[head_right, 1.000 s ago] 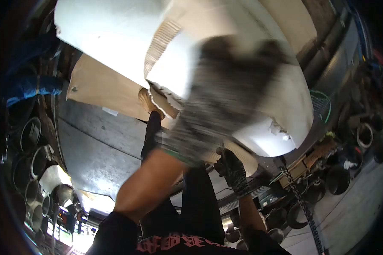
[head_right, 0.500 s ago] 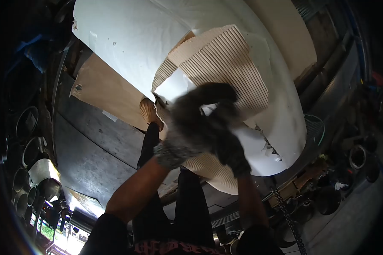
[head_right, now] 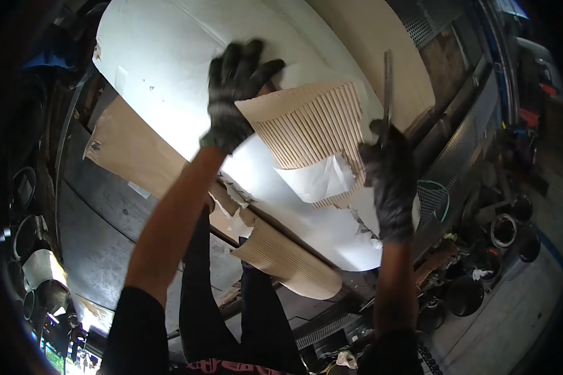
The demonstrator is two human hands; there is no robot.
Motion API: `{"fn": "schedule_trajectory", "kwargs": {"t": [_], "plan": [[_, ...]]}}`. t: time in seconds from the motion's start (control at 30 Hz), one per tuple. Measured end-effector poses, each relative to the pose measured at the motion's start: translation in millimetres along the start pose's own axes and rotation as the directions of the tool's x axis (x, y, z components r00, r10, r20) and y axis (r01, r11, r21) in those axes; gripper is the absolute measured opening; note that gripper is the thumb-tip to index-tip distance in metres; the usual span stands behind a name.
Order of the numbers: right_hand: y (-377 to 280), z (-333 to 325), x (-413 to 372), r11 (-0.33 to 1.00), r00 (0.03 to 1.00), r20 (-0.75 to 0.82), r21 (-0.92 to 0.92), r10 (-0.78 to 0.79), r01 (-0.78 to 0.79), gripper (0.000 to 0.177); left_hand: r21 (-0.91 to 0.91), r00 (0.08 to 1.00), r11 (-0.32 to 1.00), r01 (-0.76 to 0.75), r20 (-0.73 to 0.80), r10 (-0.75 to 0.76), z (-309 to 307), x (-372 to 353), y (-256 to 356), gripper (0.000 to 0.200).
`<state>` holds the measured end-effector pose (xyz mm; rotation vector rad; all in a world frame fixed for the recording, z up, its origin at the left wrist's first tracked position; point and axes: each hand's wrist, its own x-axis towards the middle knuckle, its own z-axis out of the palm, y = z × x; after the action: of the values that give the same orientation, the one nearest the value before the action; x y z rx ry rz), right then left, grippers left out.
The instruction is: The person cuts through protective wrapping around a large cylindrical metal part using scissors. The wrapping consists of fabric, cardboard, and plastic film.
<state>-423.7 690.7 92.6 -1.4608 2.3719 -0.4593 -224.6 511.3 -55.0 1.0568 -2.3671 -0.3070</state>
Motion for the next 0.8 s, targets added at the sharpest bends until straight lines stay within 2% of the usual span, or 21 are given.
{"fn": "schedule_trajectory", "kwargs": {"t": [0.03,0.07,0.1,0.17,0.2,0.23,0.27,0.3,0.33,0.37,0.4,0.43,0.47,0.5,0.57,0.6,0.63,0.67,0.7,0.73,0.8], "plan": [[11.3,-2.8,-15.0,0.999,0.998,0.045,0.001,0.036,-0.036,0.050,-0.012,0.985,0.986,-0.164,0.046,0.165,-1.2,21.2,-9.1,0.038],[22.4,-5.8,-29.7,0.997,0.993,0.091,-0.002,0.072,-0.072,0.055,-0.079,0.908,0.956,-0.281,0.302,0.292,0.9,45.3,-9.9,0.024],[8.9,-6.6,-45.6,0.983,0.999,-0.029,-0.183,-0.042,0.036,0.049,-0.135,0.814,0.931,-0.340,0.454,0.363,-0.7,66.1,-2.9,0.022],[-25.7,-8.2,-82.6,0.892,0.978,-0.150,-0.447,-0.142,0.061,0.044,-0.303,0.751,0.944,-0.132,0.591,0.294,-5.3,95.2,5.5,0.016],[-41.7,-9.5,-99.1,0.852,0.976,-0.183,-0.523,-0.122,0.008,0.045,-0.521,0.774,0.820,0.238,0.611,0.164,10.1,107.2,14.1,0.018],[-47.7,-11.0,-115.4,0.931,0.973,-0.229,-0.354,0.009,-0.092,0.047,-0.513,0.838,0.854,0.088,0.502,0.216,41.9,119.9,10.7,0.028],[-51.8,-10.8,-133.7,0.964,0.934,-0.237,0.056,0.267,-0.261,0.049,-0.471,0.885,0.880,-0.058,0.383,0.264,74.1,132.5,7.2,0.039],[-59.0,-10.5,-150.8,0.667,0.805,-0.103,0.626,0.585,-0.404,0.052,-0.572,0.897,0.820,0.018,0.371,0.239,107.2,145.1,-3.9,0.039],[-65.9,-11.9,-160.5,0.434,0.720,0.037,0.776,0.693,-0.457,0.054,-0.292,0.875,0.922,-0.255,0.336,0.349,158.9,170.0,-1.8,0.039],[-68.6,-8.7,-162.2,0.489,0.720,0.024,0.719,0.693,-0.494,0.059,0.037,0.827,0.869,-0.493,0.331,0.455,206.0,190.2,2.9,0.039],[-72.1,-5.7,-162.6,0.539,0.720,0.010,0.657,0.694,-0.528,0.065,-0.065,0.873,0.981,-0.181,0.449,0.191,162.7,203.4,28.9,0.037],[-73.2,-5.3,-153.6,0.601,0.759,0.014,0.601,0.651,-0.526,0.070,-0.117,0.812,0.980,0.158,0.581,-0.061,115.4,215.6,50.6,0.035],[-74.4,-5.2,-144.7,0.662,0.795,0.017,0.545,0.606,-0.515,0.075,0.013,0.854,0.989,-0.146,0.507,0.119,170.8,225.9,36.4,0.035],[-62.9,-0.7,-140.3,0.746,0.846,0.118,0.420,0.520,-0.517,0.074,0.325,0.804,0.762,-0.560,0.438,0.403,211.4,227.9,17.6,0.038],[-29.5,24.3,-140.3,0.862,0.904,0.291,0.313,0.314,-0.400,0.072,0.377,0.749,0.676,-0.633,0.082,0.657,207.9,221.1,-12.4,0.040],[-11.8,44.5,-137.3,0.921,0.944,0.274,0.289,0.183,-0.263,0.071,-0.350,0.933,0.885,-0.308,0.070,0.353,174.7,219.0,-3.6,0.041],[-2.9,58.1,-124.9,0.958,0.966,0.255,0.263,0.041,-0.110,0.070,-0.831,0.952,0.504,0.236,0.303,0.053,133.9,207.3,7.8,0.042],[-5.2,58.7,-113.6,0.836,0.856,0.440,0.333,0.272,-0.436,0.065,-0.372,0.919,0.909,-0.186,0.260,0.295,101.7,186.8,-5.3,0.038],[-1.9,62.4,-95.4,0.981,0.958,0.282,0.170,0.041,-0.092,0.059,0.236,0.788,0.771,-0.592,0.372,0.491,68.6,174.3,-28.3,0.039],[-4.7,60.7,-77.7,0.991,0.963,0.257,0.087,0.077,-0.102,0.062,-0.429,0.919,0.880,-0.203,0.228,0.323,56.8,147.6,-47.6,0.038],[-8.5,64.3,-49.3,0.991,0.950,0.281,-0.051,0.133,-0.124,0.066,-0.602,0.976,0.786,-0.145,0.041,0.212,30.2,95.4,-67.4,0.038]]}}
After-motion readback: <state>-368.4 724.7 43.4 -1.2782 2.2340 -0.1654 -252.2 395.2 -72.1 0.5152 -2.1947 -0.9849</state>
